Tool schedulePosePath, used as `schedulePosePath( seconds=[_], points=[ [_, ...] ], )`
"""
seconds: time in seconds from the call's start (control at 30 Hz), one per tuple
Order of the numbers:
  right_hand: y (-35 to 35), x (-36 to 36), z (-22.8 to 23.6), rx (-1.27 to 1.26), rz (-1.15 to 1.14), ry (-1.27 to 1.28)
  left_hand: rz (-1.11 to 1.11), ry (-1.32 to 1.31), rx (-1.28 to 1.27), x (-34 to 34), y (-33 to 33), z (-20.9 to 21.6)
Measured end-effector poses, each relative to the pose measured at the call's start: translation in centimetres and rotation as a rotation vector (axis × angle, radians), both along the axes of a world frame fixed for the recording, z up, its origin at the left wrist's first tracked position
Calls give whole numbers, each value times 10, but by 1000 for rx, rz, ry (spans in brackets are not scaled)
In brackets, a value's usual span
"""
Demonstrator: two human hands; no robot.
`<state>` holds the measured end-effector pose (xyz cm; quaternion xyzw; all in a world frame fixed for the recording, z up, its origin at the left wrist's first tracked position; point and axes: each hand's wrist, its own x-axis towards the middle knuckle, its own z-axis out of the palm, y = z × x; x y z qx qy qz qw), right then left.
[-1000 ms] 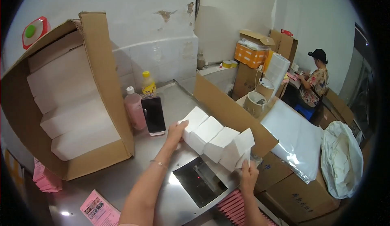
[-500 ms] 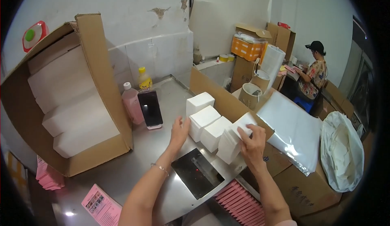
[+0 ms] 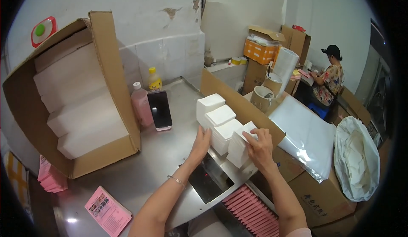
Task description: Packing small white boxes and pink instruction leaflets into larger shipping containers.
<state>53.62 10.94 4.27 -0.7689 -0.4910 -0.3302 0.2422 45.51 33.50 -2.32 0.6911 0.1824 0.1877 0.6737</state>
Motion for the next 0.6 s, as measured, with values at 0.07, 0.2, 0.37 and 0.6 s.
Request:
schedulePosePath(
  seconds=[0.07,0.2,0.37,0.6],
  points=[
    [4,-2,1,-8,-17,-11,2,48,-58,-23,-16,3],
    [1,-4,-1,-97,6,46,-11,98,165,-88,-43,19],
    [4,-7,2,-124,-36,71,-184,381,-51,-233,-67,71],
    [22,-5,-7,12,21,177,1006,1065,1243,-421,-39,-22]
  ],
)
